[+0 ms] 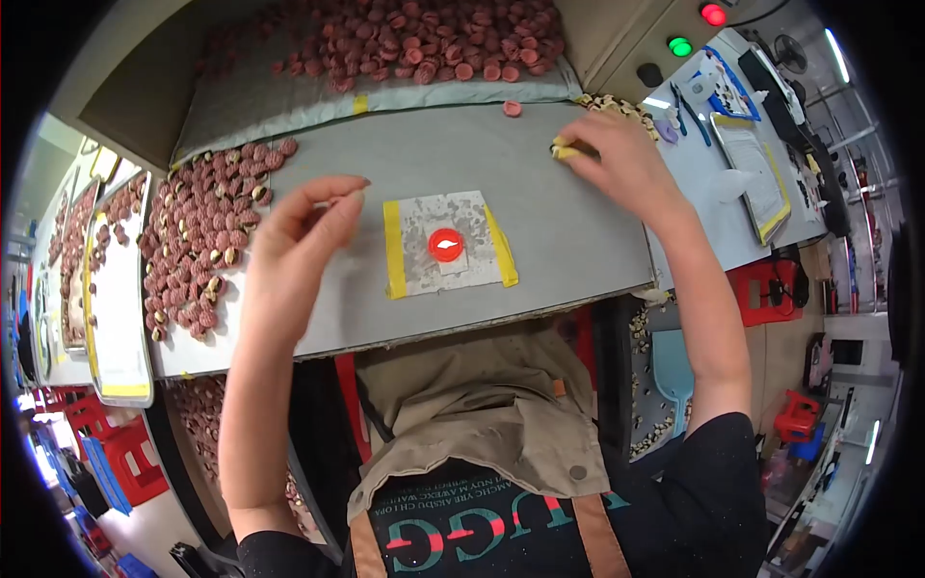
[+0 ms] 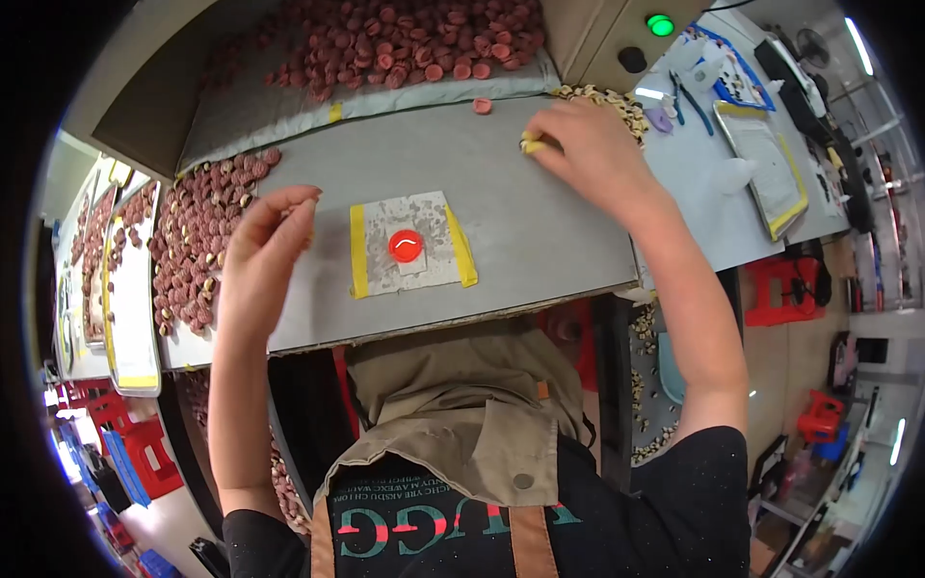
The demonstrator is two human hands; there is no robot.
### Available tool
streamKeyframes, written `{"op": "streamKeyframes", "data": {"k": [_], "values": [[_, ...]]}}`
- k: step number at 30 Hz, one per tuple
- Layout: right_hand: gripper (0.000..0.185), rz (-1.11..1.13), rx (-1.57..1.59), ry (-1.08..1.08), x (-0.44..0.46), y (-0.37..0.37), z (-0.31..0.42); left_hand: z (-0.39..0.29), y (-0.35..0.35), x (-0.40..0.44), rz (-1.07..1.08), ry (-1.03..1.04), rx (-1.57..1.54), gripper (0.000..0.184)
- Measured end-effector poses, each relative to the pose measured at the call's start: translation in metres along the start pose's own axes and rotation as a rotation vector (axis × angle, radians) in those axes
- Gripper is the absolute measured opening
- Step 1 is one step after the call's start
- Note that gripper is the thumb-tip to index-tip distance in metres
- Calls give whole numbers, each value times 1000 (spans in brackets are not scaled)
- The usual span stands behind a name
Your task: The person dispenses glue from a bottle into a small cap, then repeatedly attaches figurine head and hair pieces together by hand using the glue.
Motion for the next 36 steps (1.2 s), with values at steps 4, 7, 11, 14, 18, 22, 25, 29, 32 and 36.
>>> {"op": "streamKeyframes", "data": {"k": [4,7,11,14,18,22,25,29,32,36], "values": [[21,-10,10,90,-11,8,20,20,25,-30,98,-194,-666,39],[24,-1,76,180,-13,10,19,24,39,-36,161,-229,-854,40],[26,0,120,79,-11,4,23,31,47,-41,175,-237,-922,40],[26,34,53,-27,-5,5,30,32,49,-43,182,-302,-990,38],[25,105,-24,-58,3,4,39,36,49,-43,216,-291,-1027,39],[24,117,72,4,5,5,42,37,48,-44,217,-267,-1056,39],[24,135,269,99,4,1,74,35,47,-48,152,-263,-1025,40],[22,133,346,-28,8,7,116,35,48,-48,138,-226,-1031,37],[24,150,278,-116,12,15,133,37,47,-48,141,-218,-1053,35],[26,208,182,-181,16,23,141,38,46,-48,142,-215,-1075,35]]}}
Point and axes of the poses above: each hand's wrist, its own x-axis towards the middle knuckle, its own y-axis out of the palm, z = x × y, the point moved 6 cm from there along x, towards the middle knuckle, and after that the axes turned 4 degrees about -z, right-handed, at the moved point
